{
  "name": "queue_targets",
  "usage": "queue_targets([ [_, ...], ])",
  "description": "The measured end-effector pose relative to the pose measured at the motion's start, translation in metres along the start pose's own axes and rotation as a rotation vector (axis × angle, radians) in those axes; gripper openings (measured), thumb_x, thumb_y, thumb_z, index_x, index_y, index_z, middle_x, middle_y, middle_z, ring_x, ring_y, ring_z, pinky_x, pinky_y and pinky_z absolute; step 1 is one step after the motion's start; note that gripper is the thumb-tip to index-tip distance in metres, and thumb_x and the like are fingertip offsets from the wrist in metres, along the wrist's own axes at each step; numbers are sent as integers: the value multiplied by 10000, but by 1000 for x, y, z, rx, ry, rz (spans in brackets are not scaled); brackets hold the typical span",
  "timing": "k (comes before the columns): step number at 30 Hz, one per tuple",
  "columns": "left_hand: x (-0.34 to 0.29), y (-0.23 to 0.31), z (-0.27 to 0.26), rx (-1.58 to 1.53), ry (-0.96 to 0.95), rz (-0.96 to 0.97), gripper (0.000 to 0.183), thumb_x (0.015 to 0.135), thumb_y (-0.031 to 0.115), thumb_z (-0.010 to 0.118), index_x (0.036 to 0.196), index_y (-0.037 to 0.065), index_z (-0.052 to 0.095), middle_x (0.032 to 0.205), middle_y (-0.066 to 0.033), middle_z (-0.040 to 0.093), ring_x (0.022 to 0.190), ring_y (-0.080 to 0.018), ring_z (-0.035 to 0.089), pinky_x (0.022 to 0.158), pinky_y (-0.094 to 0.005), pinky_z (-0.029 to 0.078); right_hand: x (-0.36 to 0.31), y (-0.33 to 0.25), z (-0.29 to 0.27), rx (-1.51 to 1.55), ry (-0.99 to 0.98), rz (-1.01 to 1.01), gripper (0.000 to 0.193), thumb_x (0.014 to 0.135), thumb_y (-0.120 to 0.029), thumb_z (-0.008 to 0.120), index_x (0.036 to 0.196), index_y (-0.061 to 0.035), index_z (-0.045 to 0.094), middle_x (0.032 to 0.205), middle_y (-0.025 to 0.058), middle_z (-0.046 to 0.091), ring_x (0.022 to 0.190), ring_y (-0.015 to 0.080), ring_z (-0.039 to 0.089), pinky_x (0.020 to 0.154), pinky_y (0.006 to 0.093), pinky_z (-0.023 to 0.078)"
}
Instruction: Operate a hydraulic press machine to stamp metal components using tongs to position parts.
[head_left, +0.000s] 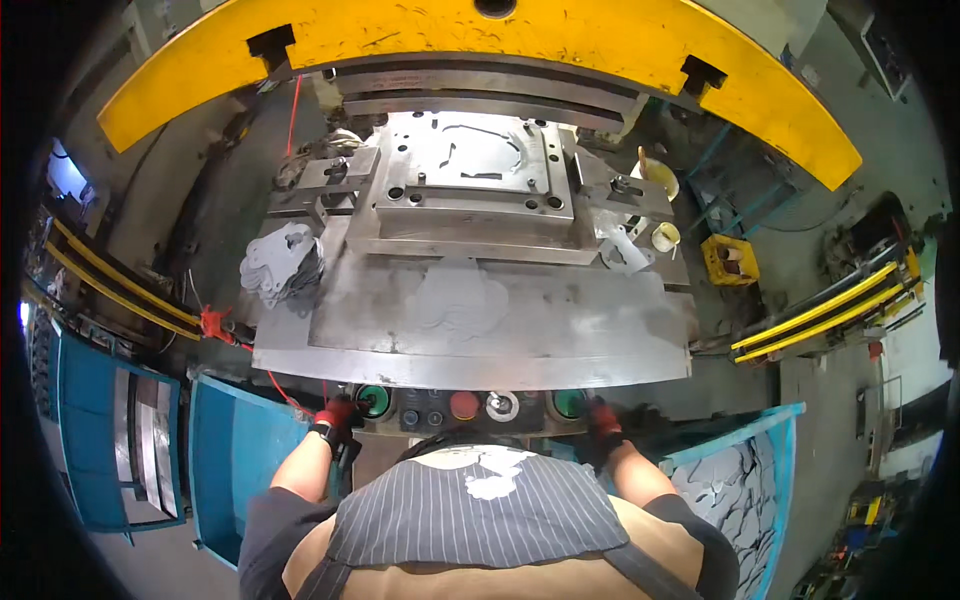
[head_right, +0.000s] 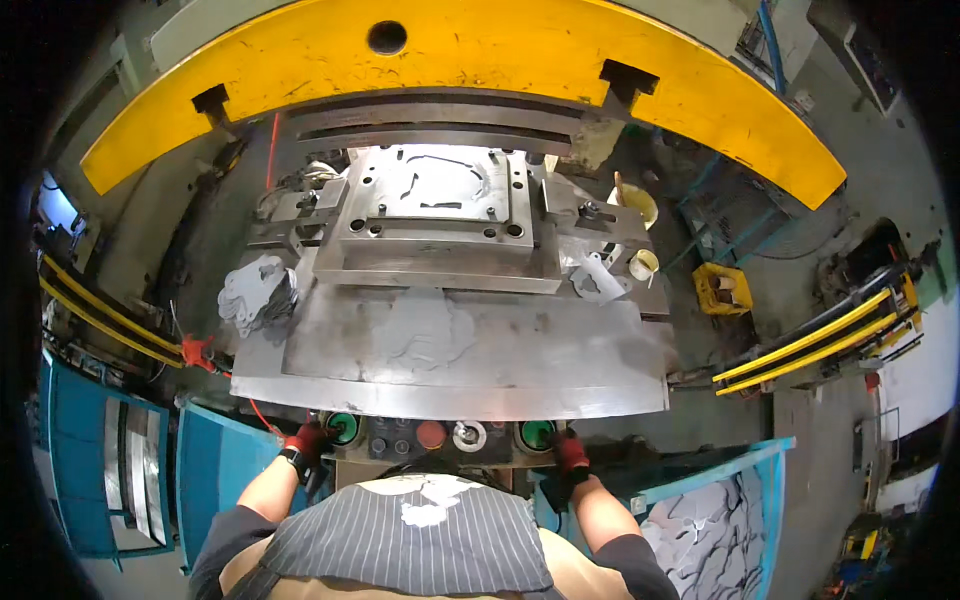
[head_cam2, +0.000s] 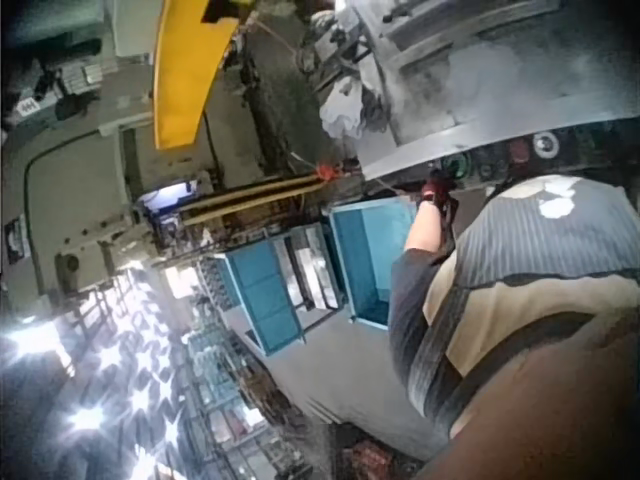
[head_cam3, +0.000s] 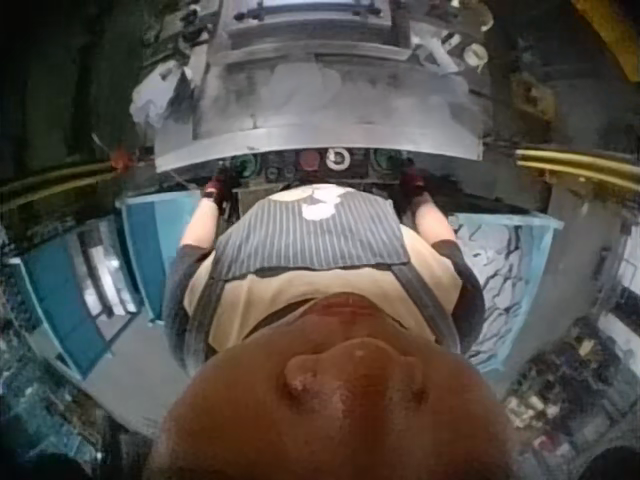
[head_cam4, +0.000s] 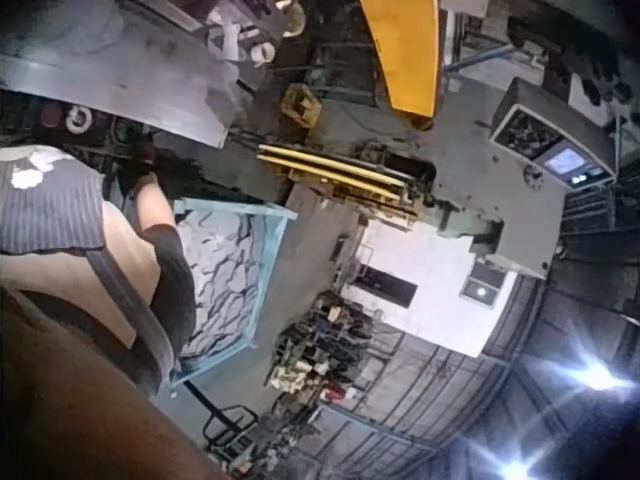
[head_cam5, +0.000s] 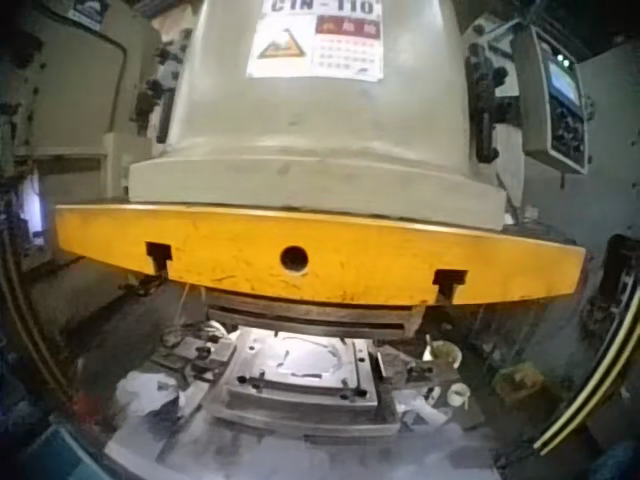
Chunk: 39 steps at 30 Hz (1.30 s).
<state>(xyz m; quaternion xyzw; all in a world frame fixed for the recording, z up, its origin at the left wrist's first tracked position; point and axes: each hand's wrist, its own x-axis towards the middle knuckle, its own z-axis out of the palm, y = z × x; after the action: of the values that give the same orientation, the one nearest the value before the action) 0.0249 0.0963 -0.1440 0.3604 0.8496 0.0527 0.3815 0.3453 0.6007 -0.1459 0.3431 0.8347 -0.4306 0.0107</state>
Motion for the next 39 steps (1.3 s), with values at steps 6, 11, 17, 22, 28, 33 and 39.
queue_targets([
  [6,23,18,-7,-1286,-26,-590,733,520,348,757,1178,177,483,1143,-86,537,1052,-278,500,929,-372,366,-25,-19,-4,122,42,62,241,757,-199,577,949,-55,594,861,131,604,784,215,559,668,361,444],
  [11,25,-56,41,-505,51,-20,592,613,284,699,1158,169,498,1008,-180,575,917,-320,560,812,-373,440,-2,8,8,395,-42,222,281,726,-230,596,954,-67,588,906,113,587,842,218,551,725,348,445],
  [17,30,-21,24,-1191,93,-595,344,701,176,670,1012,72,567,838,-102,613,719,-250,591,625,-389,485,-10,-23,2,555,10,187,263,740,-252,593,910,-50,592,861,75,582,802,172,530,712,330,426],
  [22,11,5,14,-1430,286,-509,249,737,169,652,951,61,583,806,-51,603,667,-189,562,577,-345,470,-3,-1,9,557,14,227,362,753,-252,603,1003,2,537,925,100,591,857,197,543,749,328,425],
  [28,-40,21,52,-1781,800,-420,293,807,205,559,1074,89,529,940,-46,580,824,-143,540,715,-316,451,-48,-75,-34,348,105,214,331,777,-290,579,962,-15,557,838,133,609,780,244,578,700,355,447],
  [33,-116,33,46,-1553,1182,-309,339,828,125,491,1150,30,447,952,-61,553,800,-164,527,711,-291,439,-50,-75,-38,-4,444,-168,294,738,-281,605,950,-78,584,824,154,592,763,336,567,679,390,457],
  [39,-89,155,-125,-1191,873,257,321,852,67,427,1164,-9,422,953,-53,551,876,-139,522,757,-244,422,2,-163,-36,-371,387,-353,350,711,-265,620,1003,-82,558,945,155,550,880,331,535,711,417,440],
])
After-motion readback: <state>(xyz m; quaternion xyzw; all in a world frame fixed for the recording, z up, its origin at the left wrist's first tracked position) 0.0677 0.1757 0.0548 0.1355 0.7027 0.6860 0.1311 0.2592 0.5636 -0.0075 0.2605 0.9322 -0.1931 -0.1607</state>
